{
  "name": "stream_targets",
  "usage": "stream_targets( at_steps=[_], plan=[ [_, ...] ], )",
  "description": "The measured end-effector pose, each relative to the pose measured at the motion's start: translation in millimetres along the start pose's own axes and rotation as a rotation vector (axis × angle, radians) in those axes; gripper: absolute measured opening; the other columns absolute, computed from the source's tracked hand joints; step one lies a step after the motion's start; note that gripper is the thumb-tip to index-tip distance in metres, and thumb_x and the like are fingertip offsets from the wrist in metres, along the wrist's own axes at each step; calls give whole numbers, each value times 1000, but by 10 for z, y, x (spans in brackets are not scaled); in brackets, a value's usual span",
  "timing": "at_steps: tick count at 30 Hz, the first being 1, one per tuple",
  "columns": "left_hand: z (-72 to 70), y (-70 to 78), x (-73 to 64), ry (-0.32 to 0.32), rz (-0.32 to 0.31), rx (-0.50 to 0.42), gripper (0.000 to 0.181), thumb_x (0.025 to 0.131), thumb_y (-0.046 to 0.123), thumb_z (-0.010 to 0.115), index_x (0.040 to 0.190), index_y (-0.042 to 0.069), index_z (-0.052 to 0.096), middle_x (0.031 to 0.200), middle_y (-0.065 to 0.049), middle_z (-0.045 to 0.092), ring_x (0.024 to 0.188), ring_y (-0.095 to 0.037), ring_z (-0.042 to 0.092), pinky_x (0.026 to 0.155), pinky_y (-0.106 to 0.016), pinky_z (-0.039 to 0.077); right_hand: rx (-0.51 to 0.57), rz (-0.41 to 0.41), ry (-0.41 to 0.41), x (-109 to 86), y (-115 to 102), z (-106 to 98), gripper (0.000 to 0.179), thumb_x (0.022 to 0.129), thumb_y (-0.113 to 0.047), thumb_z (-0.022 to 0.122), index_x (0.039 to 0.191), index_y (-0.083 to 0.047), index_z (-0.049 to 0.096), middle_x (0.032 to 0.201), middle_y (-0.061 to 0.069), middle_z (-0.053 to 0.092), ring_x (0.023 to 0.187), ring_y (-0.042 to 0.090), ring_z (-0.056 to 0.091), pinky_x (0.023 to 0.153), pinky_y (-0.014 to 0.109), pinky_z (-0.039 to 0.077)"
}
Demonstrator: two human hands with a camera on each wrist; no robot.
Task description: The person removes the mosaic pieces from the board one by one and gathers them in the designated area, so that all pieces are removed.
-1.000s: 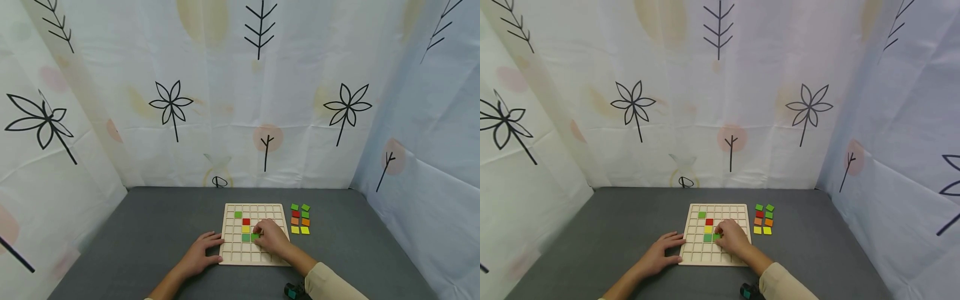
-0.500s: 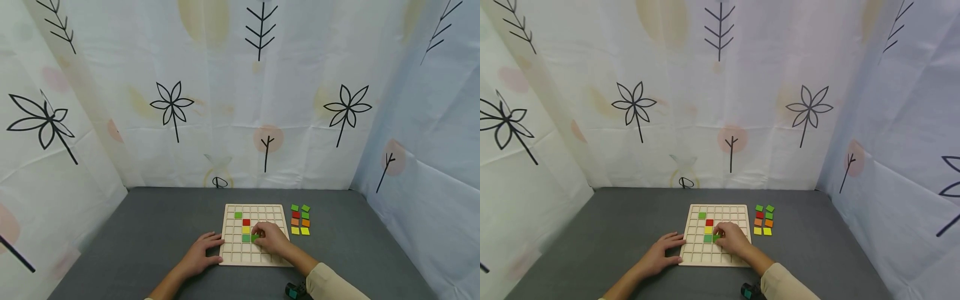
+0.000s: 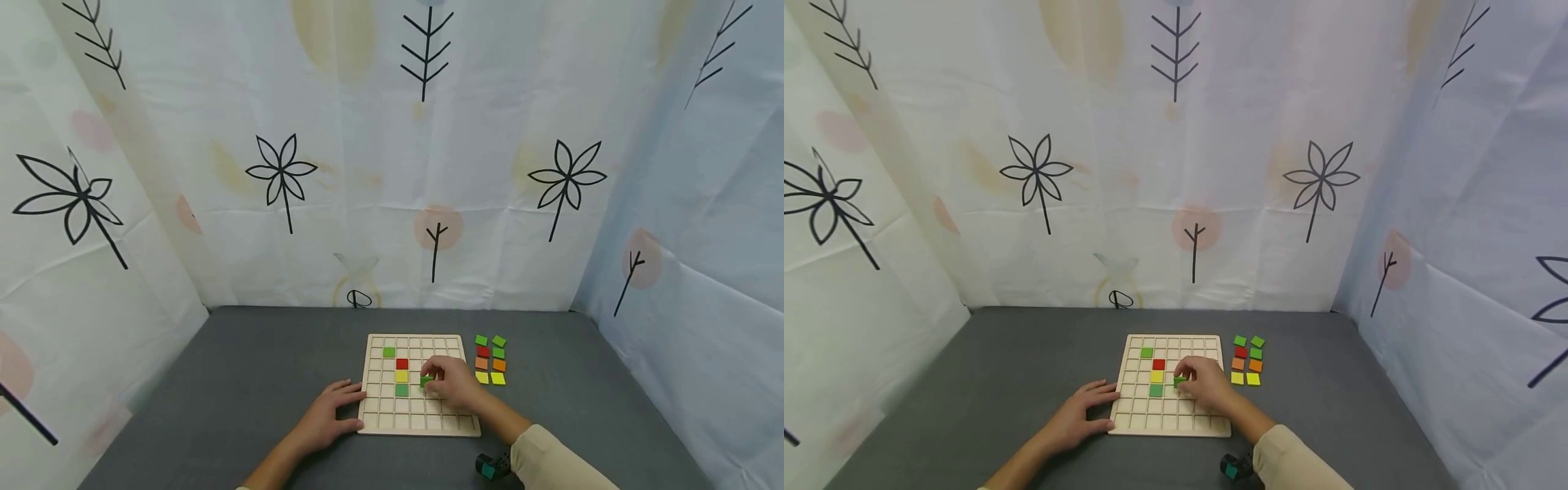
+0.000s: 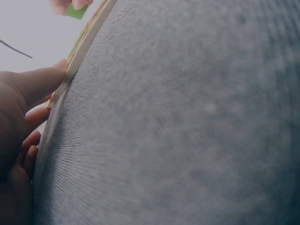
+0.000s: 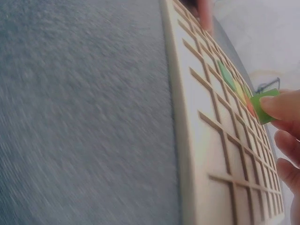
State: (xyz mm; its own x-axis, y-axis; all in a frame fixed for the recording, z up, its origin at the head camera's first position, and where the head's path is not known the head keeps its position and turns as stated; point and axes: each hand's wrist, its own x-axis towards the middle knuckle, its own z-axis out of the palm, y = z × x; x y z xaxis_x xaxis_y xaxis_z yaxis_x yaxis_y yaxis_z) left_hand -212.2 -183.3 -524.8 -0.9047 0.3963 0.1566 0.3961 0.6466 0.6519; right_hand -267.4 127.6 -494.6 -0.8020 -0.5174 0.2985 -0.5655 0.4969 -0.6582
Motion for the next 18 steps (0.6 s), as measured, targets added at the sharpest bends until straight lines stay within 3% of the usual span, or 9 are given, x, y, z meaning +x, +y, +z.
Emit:
stream_targets(
  at_steps=[6,18],
  plan=[
    [4,-1,-1,6,5,4,57,80,38,77,128,11,65,137,-6,56,134,-35,38,102,-59,33,-28,45,18,11,66,-165,15,84,-3,73,95,-12,68,81,-7,56,69,9,48,61,27,44],
    [28,-21,-6,14,-1,-4,57,81,41,77,129,13,65,139,-3,55,134,-33,38,101,-59,34,-36,64,138,-23,295,-410,15,84,-1,73,96,-9,67,80,-6,56,65,9,48,57,27,44]
  ],
)
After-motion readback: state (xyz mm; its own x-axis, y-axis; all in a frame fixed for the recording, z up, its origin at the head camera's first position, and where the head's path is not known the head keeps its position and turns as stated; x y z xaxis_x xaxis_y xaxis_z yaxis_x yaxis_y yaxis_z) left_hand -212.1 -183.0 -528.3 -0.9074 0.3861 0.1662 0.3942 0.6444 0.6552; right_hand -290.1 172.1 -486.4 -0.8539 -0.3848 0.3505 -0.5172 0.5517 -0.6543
